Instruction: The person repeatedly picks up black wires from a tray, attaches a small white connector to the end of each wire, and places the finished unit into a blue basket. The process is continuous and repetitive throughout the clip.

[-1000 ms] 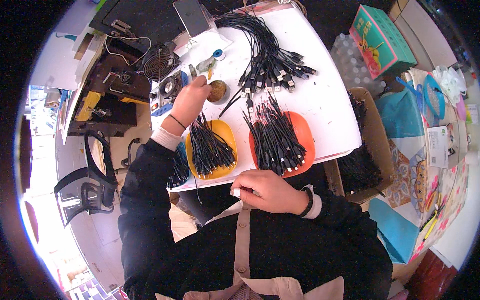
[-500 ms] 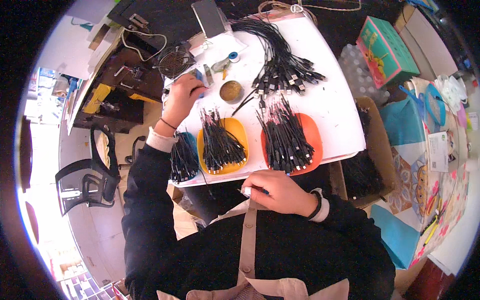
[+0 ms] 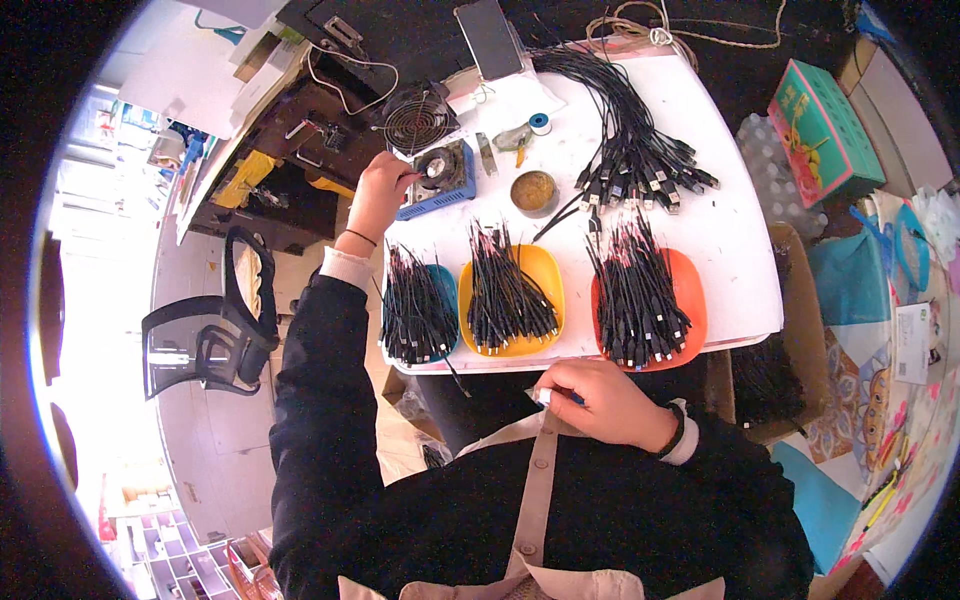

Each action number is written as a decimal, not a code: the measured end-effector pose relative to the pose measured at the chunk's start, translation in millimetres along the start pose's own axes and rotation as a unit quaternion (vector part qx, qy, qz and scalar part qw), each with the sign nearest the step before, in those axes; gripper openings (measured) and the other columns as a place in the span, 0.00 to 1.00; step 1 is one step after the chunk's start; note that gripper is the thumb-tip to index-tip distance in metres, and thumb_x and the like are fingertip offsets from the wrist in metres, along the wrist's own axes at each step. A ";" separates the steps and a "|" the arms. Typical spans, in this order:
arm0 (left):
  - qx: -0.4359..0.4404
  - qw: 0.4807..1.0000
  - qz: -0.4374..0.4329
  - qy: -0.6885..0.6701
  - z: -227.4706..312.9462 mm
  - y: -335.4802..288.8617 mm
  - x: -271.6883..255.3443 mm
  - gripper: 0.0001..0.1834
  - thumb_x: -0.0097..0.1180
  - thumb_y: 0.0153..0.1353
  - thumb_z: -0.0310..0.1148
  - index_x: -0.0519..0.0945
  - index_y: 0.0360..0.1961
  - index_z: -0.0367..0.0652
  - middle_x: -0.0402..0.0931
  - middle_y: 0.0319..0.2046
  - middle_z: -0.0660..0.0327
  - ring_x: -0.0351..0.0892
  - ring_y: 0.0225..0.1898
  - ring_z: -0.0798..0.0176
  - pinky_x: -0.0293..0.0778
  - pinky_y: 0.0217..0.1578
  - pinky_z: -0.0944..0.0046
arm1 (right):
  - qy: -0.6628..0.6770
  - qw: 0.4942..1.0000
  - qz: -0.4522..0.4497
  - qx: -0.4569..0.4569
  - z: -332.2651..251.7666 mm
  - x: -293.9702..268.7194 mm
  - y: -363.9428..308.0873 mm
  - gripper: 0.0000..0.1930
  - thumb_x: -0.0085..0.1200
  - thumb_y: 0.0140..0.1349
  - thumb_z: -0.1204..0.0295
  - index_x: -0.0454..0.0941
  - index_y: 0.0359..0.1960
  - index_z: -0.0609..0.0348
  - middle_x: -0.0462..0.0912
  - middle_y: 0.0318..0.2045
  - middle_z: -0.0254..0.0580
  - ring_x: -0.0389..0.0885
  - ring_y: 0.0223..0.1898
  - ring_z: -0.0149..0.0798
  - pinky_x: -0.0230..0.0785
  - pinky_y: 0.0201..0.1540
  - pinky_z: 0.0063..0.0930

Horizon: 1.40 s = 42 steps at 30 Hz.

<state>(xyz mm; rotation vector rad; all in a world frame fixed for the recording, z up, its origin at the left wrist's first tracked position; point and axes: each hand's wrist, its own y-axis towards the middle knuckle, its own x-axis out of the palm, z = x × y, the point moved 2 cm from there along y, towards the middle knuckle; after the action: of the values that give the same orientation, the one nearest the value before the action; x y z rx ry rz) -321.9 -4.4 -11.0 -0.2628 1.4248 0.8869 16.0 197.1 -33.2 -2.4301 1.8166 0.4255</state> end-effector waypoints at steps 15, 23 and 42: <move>0.041 0.988 -0.086 0.123 -2.7 22.1 24.0 0.06 0.58 0.55 0.28 0.80 0.26 0.36 0.72 0.30 0.53 0.77 0.35 0.47 0.75 0.37 0.52 | -0.001 1.000 0.013 -0.006 8.0 -1.9 -0.3 0.06 0.53 0.61 0.72 0.75 0.34 0.62 0.79 0.29 0.47 0.79 0.32 0.49 0.70 0.36 0.38; 0.031 0.999 -0.018 0.036 17.4 14.8 -5.2 0.04 0.60 0.54 0.27 0.81 0.29 0.37 0.75 0.30 0.52 0.78 0.33 0.46 0.74 0.35 0.55 | -0.022 0.999 0.026 0.004 -6.3 -0.5 -16.5 0.06 0.52 0.60 0.73 0.76 0.35 0.63 0.79 0.30 0.47 0.79 0.33 0.48 0.70 0.38 0.36; -0.056 0.665 0.012 -0.745 286.9 -113.9 -94.0 0.24 0.47 0.69 0.33 0.64 0.63 0.33 0.66 0.59 0.52 0.64 0.64 0.48 0.65 0.60 0.54 | -0.058 0.940 0.299 -0.153 -81.6 -54.1 -86.8 0.07 0.44 0.67 0.73 0.65 0.40 0.64 0.74 0.20 0.45 0.77 0.23 0.46 0.68 0.26 0.36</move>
<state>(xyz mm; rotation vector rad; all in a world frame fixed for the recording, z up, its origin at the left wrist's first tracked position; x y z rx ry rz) -24.2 70.6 88.6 0.3840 -0.1944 0.8087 98.6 254.5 50.5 -1.8894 2.5734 0.9311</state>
